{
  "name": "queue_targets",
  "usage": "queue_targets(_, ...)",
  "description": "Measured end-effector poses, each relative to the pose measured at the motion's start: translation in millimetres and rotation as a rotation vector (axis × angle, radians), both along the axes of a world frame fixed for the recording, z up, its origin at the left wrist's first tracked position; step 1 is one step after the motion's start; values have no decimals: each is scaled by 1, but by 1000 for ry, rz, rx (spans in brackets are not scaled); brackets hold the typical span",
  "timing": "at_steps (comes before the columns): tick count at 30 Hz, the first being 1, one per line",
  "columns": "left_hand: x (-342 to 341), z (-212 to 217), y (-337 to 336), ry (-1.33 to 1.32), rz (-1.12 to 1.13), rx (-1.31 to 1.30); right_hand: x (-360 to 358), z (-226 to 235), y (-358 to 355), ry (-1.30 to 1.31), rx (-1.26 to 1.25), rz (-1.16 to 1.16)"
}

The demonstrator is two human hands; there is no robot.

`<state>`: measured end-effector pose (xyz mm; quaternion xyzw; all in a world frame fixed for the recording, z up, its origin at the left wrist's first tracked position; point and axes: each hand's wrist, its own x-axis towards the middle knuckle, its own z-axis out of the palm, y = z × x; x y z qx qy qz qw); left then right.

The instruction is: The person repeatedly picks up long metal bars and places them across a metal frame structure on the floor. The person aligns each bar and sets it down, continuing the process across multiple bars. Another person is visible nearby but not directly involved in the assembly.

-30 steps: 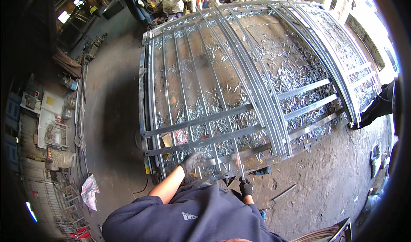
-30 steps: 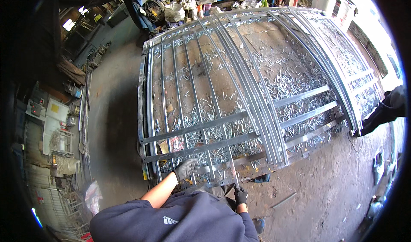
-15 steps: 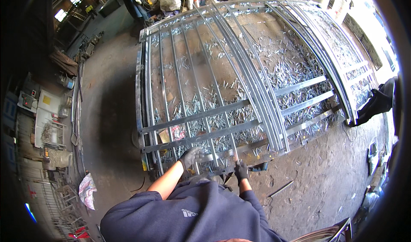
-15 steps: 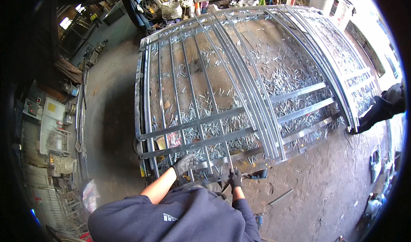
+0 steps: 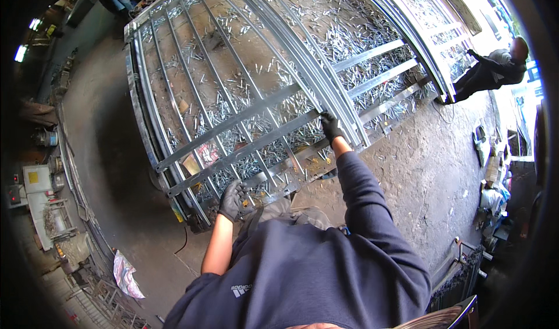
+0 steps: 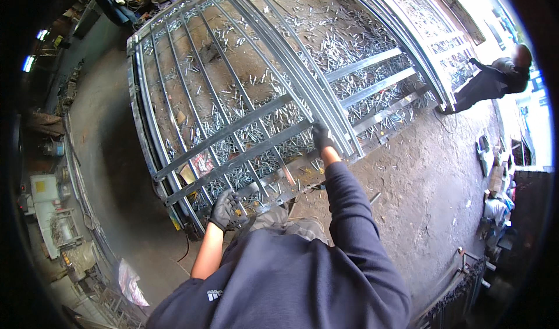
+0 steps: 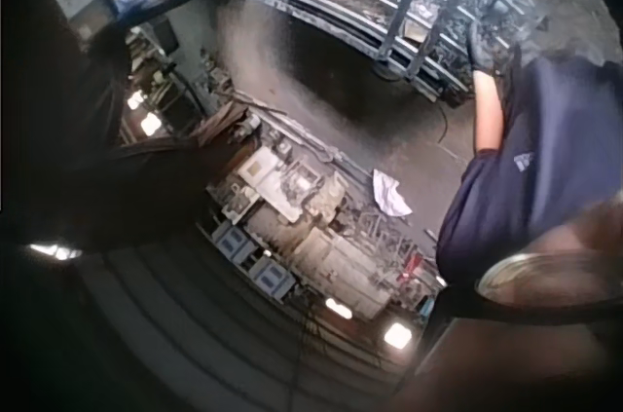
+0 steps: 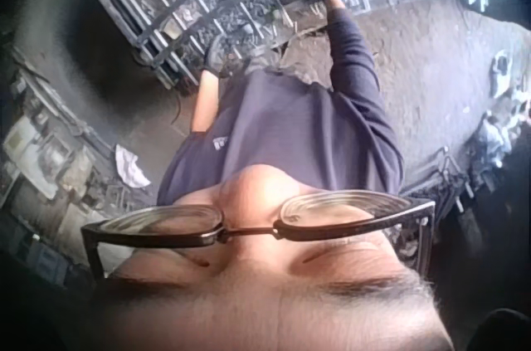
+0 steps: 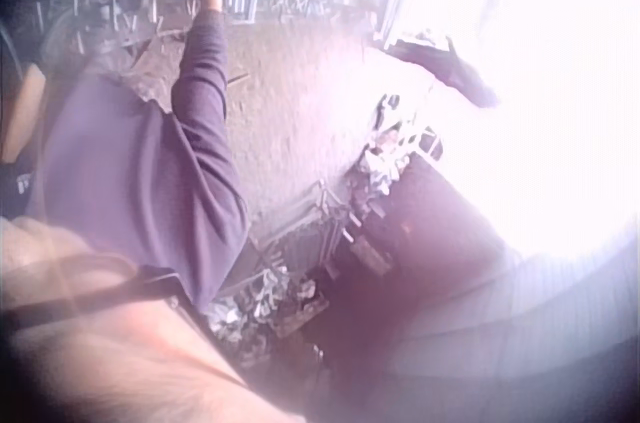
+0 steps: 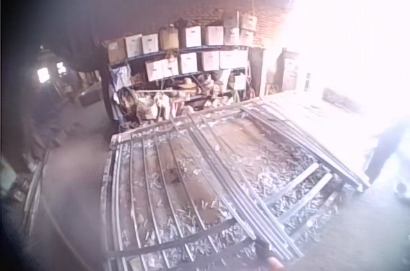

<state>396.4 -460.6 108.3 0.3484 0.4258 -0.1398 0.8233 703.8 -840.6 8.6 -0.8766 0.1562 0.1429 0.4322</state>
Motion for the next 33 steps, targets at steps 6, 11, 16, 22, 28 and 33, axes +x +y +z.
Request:
queue_targets(6, -41, 4, -7, 10, 139, 13, 37, 19, 0, -244, -89, 79)
queue_targets(11, -69, 7, -26, 5, 137, 39, 54, 64, 51, -227, -466, 413)
queue_targets(16, -69, -2, -60, 4, 114, 58, 5, 43, 21, -389, -109, 493)
queue_targets(22, -45, 3, -180, -115, -77, -162, -213, -21, -165, 527, 625, 148)
queue_targets(28, -29, -32, -323, -253, -351, -44, -517, 75, -401, 629, 574, 306)
queue_targets(33, -20, -51, -421, -27, -374, -145, -652, 124, -493, 771, 358, 12)
